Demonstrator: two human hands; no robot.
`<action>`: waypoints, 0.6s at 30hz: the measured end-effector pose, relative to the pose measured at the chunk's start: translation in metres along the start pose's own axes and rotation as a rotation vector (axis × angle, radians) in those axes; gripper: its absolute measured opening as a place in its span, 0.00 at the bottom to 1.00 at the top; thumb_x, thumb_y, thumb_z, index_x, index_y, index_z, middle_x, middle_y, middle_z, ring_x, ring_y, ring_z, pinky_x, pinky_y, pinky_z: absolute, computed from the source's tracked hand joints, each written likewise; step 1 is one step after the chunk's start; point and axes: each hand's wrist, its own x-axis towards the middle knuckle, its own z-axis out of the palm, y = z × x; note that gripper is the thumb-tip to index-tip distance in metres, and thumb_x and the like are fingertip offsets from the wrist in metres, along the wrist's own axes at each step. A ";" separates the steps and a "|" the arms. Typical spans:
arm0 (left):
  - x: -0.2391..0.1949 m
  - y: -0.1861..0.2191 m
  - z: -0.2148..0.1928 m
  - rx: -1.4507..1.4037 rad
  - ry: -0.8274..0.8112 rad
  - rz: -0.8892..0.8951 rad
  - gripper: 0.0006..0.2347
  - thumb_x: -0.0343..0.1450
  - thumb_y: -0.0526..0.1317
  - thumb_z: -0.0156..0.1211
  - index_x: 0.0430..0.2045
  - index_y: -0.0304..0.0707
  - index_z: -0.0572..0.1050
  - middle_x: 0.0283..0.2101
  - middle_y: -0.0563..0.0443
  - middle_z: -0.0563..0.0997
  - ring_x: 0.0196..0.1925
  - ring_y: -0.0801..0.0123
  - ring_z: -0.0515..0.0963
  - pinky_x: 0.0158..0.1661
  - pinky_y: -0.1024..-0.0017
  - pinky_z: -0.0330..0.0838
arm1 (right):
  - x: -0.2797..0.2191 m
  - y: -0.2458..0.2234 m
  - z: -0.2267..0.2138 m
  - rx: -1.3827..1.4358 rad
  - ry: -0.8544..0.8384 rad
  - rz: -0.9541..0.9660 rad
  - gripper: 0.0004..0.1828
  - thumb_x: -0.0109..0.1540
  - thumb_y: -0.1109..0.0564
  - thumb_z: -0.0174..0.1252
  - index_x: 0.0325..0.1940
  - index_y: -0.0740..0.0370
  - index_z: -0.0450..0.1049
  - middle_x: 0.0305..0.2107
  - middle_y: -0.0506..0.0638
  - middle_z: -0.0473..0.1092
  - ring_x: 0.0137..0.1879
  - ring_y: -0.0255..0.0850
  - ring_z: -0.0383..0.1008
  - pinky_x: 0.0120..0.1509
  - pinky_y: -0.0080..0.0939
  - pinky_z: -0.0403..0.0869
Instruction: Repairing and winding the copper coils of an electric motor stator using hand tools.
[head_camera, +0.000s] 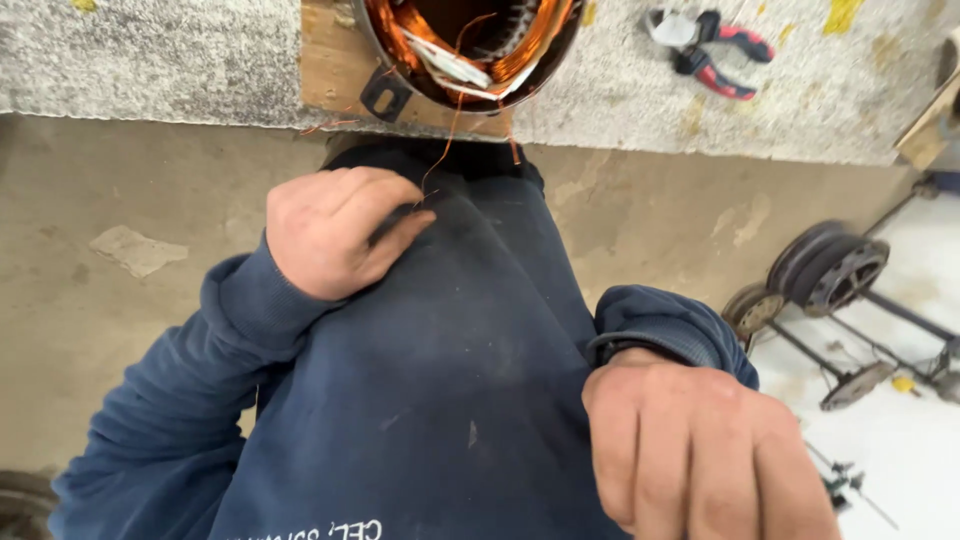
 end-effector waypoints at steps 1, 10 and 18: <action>-0.002 0.006 0.004 -0.093 0.011 -0.120 0.09 0.69 0.36 0.74 0.37 0.36 0.78 0.35 0.49 0.81 0.31 0.61 0.80 0.32 0.66 0.73 | 0.006 -0.002 -0.006 -0.051 -0.024 0.024 0.13 0.74 0.52 0.45 0.44 0.49 0.76 0.41 0.45 0.76 0.43 0.44 0.82 0.48 0.41 0.79; -0.015 0.058 0.024 -0.117 0.362 -0.435 0.02 0.73 0.32 0.67 0.36 0.36 0.80 0.33 0.48 0.82 0.31 0.63 0.83 0.34 0.69 0.75 | -0.064 0.008 -0.053 -1.240 0.115 0.720 0.07 0.62 0.62 0.67 0.44 0.60 0.79 0.35 0.53 0.78 0.39 0.47 0.80 0.43 0.43 0.76; -0.009 0.071 0.013 0.398 0.237 -0.343 0.08 0.66 0.36 0.66 0.21 0.42 0.71 0.23 0.52 0.73 0.27 0.58 0.76 0.31 0.62 0.69 | -0.088 0.041 -0.086 -1.237 0.093 0.898 0.10 0.65 0.57 0.65 0.48 0.63 0.80 0.35 0.54 0.78 0.38 0.44 0.79 0.41 0.41 0.76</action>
